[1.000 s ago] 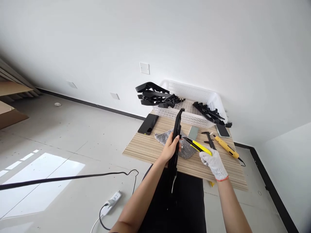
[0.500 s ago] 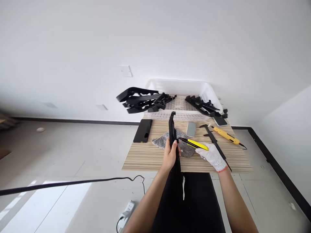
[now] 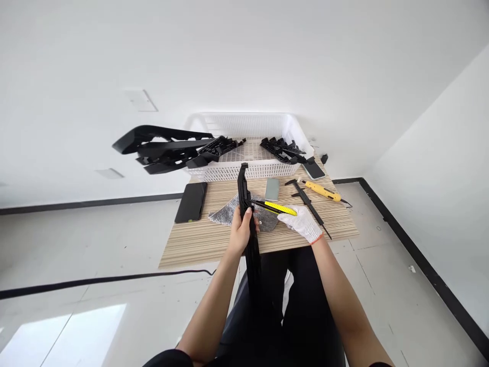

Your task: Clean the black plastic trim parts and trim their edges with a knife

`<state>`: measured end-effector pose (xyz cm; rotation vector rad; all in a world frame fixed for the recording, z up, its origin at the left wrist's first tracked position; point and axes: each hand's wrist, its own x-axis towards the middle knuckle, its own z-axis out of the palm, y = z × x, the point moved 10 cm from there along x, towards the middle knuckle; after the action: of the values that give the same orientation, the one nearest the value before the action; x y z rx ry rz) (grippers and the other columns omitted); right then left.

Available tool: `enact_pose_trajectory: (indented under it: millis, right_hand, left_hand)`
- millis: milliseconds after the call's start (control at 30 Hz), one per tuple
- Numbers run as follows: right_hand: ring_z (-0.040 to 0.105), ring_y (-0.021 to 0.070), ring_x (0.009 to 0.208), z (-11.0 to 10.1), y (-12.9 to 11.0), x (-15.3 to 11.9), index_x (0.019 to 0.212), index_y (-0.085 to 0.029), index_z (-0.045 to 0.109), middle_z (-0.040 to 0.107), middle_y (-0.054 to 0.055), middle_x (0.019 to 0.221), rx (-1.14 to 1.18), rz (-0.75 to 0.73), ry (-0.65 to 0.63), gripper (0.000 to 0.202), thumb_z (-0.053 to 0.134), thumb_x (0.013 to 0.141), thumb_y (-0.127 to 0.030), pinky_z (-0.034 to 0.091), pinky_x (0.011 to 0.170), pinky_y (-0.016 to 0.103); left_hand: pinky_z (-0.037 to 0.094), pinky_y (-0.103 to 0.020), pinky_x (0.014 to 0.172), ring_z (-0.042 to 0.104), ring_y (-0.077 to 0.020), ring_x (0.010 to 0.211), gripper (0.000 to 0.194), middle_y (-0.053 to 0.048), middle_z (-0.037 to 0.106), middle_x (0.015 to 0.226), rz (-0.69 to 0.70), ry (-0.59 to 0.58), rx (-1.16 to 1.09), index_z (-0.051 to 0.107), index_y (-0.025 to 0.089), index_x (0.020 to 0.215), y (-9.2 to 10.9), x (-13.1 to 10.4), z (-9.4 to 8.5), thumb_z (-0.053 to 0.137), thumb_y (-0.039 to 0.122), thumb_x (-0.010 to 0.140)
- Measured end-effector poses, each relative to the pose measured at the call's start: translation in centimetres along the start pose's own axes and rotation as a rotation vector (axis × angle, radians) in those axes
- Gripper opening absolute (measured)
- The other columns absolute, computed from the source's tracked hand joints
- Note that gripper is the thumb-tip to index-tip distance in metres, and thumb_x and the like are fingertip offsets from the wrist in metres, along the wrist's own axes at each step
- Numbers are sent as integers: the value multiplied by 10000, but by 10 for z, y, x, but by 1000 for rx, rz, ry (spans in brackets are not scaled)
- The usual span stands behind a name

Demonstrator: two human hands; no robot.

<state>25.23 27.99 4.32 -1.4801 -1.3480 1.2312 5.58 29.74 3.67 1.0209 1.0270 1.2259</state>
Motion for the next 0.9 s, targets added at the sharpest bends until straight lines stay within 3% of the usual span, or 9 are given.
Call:
enact_pose_trajectory:
  millis: [167,533,800,900]
  right_hand:
    - [474,104,487,-3,3,2,954,-168,734,560,-46,559,13,10,28,410,761,707,-493,388,472,238]
    - [456,86,457,-9,14,5,848,-153,676,543,-46,523,33,12,97,417,775,680,-522,357,427,213]
    - [472,81,467,-11,13,1,754,-163,642,555,-34,567,15,19,122,366,762,663,-496,366,421,210]
    - [475,95,479,-14,14,1,819,-157,675,555,-31,570,-23,12,150,398,756,686,-523,374,440,225]
  left_hand:
    - [476,-196,446,551,-43,504,387,28,627,889,11,36,-23,463,219,967,3,0,-2,612,562,868]
    - [475,-206,439,573,-62,537,423,4,656,889,8,31,-82,480,212,984,2,-2,-3,670,549,813]
    - [483,-215,477,561,-64,564,346,-17,663,934,48,50,-123,488,207,1008,2,-5,-7,600,515,899]
    - [477,-214,481,564,-68,576,369,-17,665,932,51,28,-171,500,207,1030,2,-6,-6,569,550,911]
